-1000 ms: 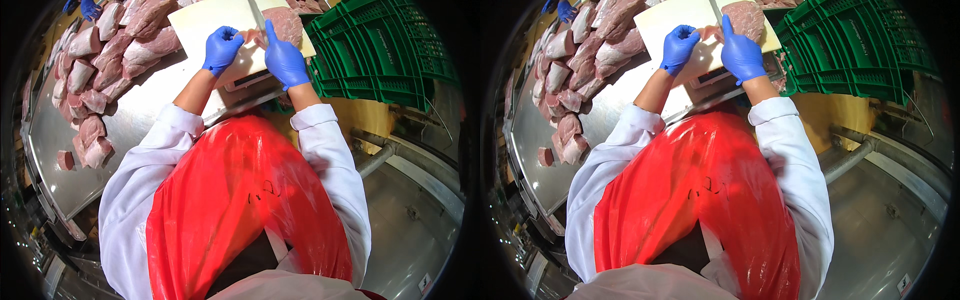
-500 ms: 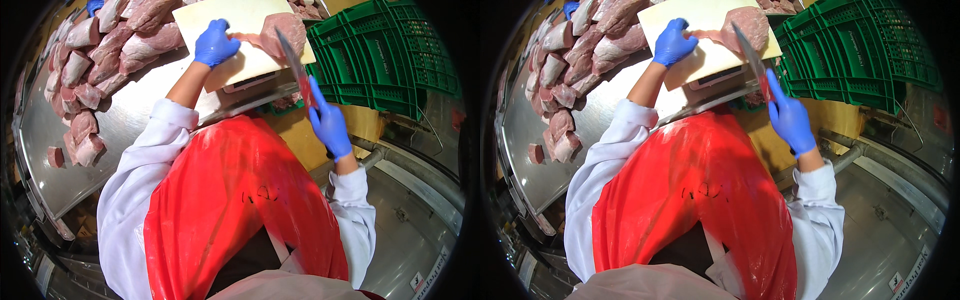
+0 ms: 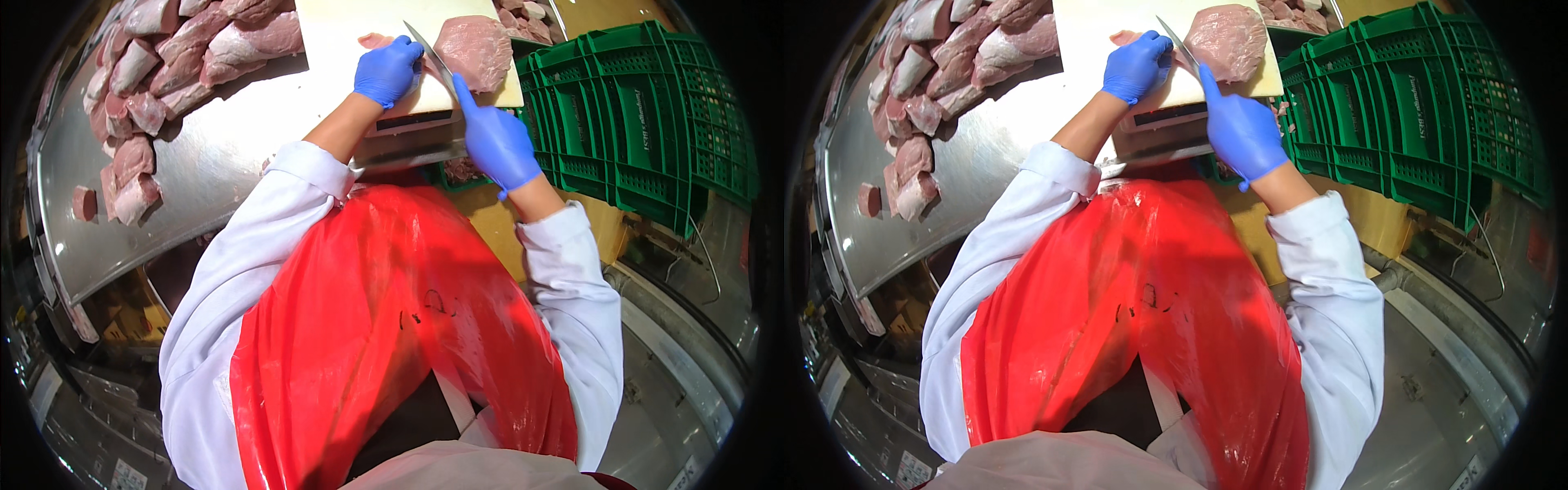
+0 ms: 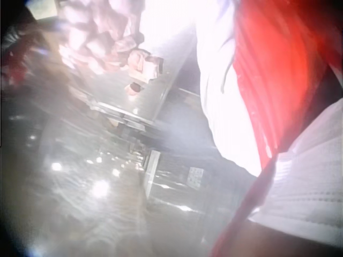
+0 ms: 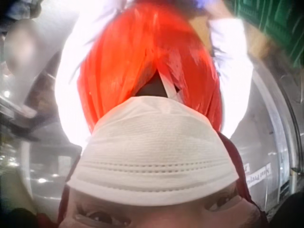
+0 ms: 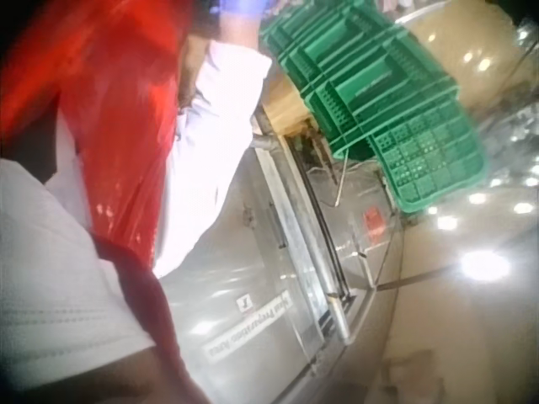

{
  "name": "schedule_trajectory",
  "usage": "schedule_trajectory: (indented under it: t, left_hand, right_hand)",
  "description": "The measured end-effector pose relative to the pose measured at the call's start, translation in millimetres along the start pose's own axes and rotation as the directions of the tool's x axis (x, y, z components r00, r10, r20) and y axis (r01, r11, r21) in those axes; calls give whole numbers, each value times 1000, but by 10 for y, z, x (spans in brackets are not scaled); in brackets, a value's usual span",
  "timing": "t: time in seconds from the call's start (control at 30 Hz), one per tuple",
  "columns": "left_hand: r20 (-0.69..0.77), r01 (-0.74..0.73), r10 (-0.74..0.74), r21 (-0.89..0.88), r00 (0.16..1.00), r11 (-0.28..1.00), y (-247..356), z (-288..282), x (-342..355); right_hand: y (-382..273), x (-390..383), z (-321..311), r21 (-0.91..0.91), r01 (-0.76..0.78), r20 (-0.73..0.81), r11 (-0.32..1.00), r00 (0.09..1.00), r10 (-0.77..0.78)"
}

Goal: The person cuts large pieces of raw meat into smaller portions using a knife on a cutting board placed on a digital scale. The person repeatedly trims fat and separates meat pieces, placing the cut portions into a green crate.

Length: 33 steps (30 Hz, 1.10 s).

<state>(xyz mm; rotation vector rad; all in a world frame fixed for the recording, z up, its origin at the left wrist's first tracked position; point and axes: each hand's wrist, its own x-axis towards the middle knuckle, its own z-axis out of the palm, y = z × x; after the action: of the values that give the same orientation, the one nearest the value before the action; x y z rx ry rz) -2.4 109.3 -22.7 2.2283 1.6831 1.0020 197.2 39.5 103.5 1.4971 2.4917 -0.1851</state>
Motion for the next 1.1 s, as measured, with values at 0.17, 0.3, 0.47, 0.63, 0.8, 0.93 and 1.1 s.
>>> schedule_trajectory:
  t: [0.17, 0.3, 0.47, 0.63, 0.8, 0.93, 1.1]
  left_hand:
    - [-46, 89, -88, 35, 995, 995, 65, 15, -66]
    - [-36, 135, -133, 62, 990, 989, 103, 21, -64]
    - [-84, 179, -173, 69, 981, 981, 25, 98, -57]
    - [62, 293, -288, -292, 956, 910, -125, -192, 101]
    - [103, 130, -113, -174, 988, 976, -26, -434, 195]
    - [62, -12, 18, -96, 998, 995, -81, -456, 94]
    - [-8, -68, 68, -132, 998, 989, -8, -368, 47]
  right_hand:
    - [291, -470, 0, -161, 99, -3, 982, 995, -100]
    - [606, -743, 41, -230, 163, 30, 959, 987, -160]
    - [963, -1167, 143, -261, 174, 107, 949, 983, -151]
    - [1399, -1630, 343, 85, 146, -18, 986, 989, -145]
    - [1428, -1869, 636, 484, 20, -198, 875, 976, 87]
    - [954, -1210, 573, 628, 131, -356, 767, 925, 134]
    - [347, 17, 353, 486, 128, -362, 865, 930, 66]
